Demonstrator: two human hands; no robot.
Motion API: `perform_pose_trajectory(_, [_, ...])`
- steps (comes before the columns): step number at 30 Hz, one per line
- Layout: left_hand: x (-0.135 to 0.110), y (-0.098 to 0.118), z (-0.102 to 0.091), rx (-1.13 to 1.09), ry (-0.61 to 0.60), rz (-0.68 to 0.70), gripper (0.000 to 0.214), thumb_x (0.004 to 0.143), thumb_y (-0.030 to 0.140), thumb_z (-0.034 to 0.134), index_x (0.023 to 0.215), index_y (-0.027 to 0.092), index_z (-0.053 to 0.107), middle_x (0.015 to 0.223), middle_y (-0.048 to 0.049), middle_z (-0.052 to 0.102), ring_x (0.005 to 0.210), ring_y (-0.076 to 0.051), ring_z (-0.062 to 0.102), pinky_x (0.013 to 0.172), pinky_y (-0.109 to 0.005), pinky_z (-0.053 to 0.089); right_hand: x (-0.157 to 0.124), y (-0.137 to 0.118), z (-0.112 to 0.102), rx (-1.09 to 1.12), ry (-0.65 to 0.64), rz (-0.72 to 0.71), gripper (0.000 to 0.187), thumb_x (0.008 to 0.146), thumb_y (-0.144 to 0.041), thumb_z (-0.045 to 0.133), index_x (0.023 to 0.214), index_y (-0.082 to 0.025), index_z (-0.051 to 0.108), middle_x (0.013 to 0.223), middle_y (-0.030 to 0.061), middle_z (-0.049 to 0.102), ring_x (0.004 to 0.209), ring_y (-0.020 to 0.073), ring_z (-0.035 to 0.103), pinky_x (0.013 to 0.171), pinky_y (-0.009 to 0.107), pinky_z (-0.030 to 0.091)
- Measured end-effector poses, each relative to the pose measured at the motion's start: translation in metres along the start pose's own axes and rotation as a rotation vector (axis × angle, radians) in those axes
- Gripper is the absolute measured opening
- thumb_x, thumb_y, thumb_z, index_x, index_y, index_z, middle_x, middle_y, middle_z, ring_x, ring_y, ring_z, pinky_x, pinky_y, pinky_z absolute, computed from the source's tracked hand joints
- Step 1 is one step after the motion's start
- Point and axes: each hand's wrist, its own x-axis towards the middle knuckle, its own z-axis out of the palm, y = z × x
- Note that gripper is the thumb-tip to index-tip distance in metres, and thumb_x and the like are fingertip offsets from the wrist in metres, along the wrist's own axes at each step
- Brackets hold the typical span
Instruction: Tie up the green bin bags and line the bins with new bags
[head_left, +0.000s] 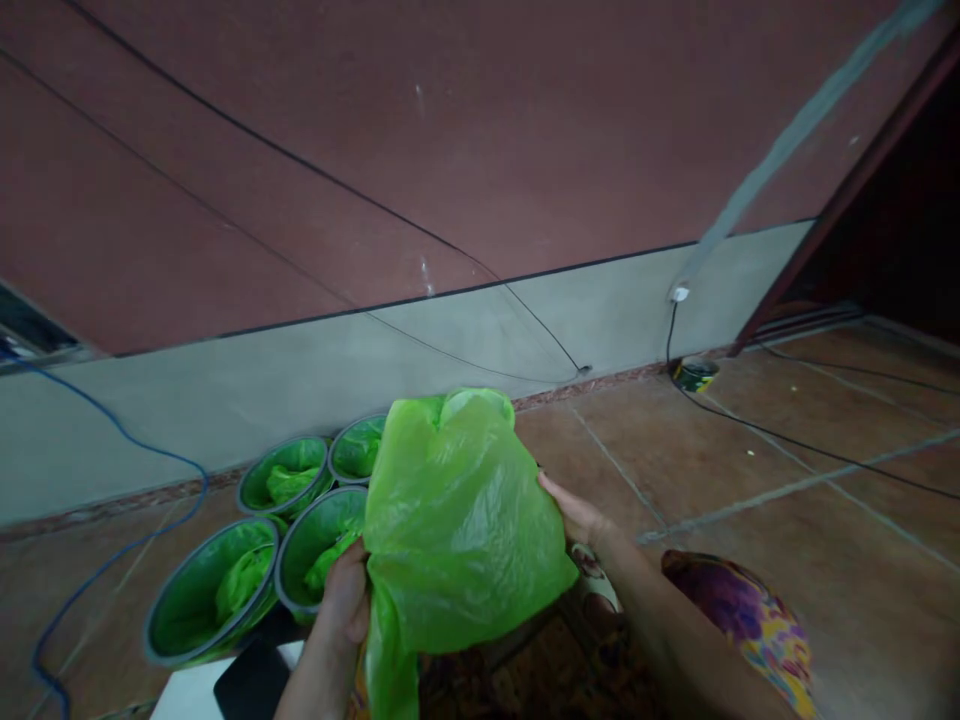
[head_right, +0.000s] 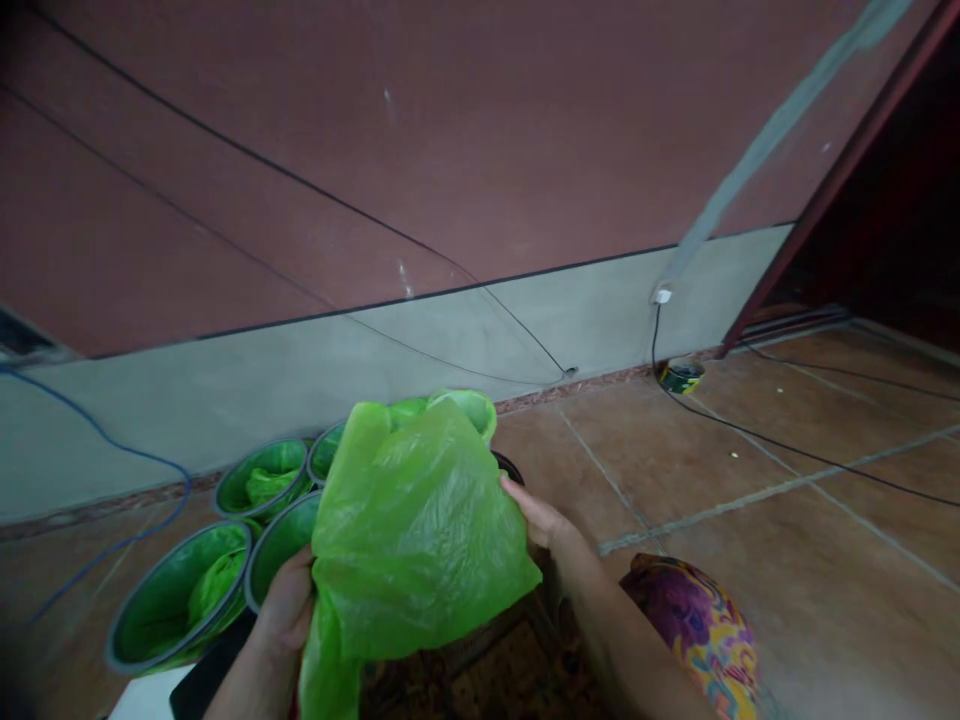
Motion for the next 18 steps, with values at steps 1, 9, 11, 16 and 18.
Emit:
perform_pose_trajectory(1, [-0.003, 0.001, -0.001, -0.025, 0.001, -0.05, 0.013, 0.075, 0.019, 0.055, 0.077, 0.015, 0.068, 0.067, -0.0087, 0.072, 0.08, -0.029, 0.073, 0.073, -0.039, 0.06, 0.007, -0.002, 0.005, 0.041, -0.039, 0.044, 0.053, 0.08, -0.064, 0.058, 0.103, -0.019, 0.072, 0.11, 0.0116, 0.073, 0.103, 0.0265, 0.068, 0.093, 0.041, 0.053])
perform_pose_trajectory(9, [-0.012, 0.009, -0.023, -0.077, 0.088, -0.038, 0.015, 0.078, 0.02, 0.054, 0.076, 0.014, 0.067, 0.066, -0.0108, 0.072, 0.077, -0.03, 0.073, 0.073, -0.044, 0.06, 0.031, 0.0, 0.025, -0.026, -0.117, -0.047, 0.032, 0.059, -0.022, 0.08, 0.089, -0.016, 0.074, 0.082, 0.0043, 0.077, 0.07, 0.0196, 0.071, 0.076, 0.034, 0.056])
perform_pose_trajectory(11, [-0.01, 0.014, -0.031, -0.105, 0.106, -0.007, 0.017, 0.08, 0.021, 0.054, 0.082, 0.013, 0.068, 0.07, -0.0109, 0.073, 0.08, -0.03, 0.073, 0.075, -0.045, 0.06, 0.02, -0.001, 0.024, 0.007, -0.042, -0.11, 0.029, 0.06, -0.022, 0.081, 0.087, -0.016, 0.074, 0.08, 0.0039, 0.077, 0.068, 0.0191, 0.071, 0.074, 0.034, 0.056])
perform_pose_trajectory(16, [-0.01, 0.024, -0.033, -0.169, 0.045, 0.111, 0.038, 0.088, 0.04, 0.05, 0.109, 0.013, 0.068, 0.086, -0.0121, 0.076, 0.095, -0.03, 0.071, 0.083, -0.043, 0.058, -0.015, -0.003, 0.009, 0.078, 0.167, -0.237, 0.025, 0.066, -0.024, 0.081, 0.088, -0.019, 0.073, 0.087, 0.0025, 0.077, 0.077, 0.017, 0.071, 0.076, 0.028, 0.055])
perform_pose_trajectory(18, [-0.012, 0.024, -0.025, -0.18, 0.019, 0.148, 0.049, 0.09, 0.049, 0.046, 0.117, 0.013, 0.066, 0.093, -0.0129, 0.076, 0.1, -0.031, 0.07, 0.086, -0.044, 0.058, -0.024, -0.004, 0.006, 0.045, 0.229, -0.281, 0.024, 0.069, -0.029, 0.08, 0.089, -0.02, 0.072, 0.089, 0.0039, 0.077, 0.08, 0.0187, 0.071, 0.076, 0.028, 0.055])
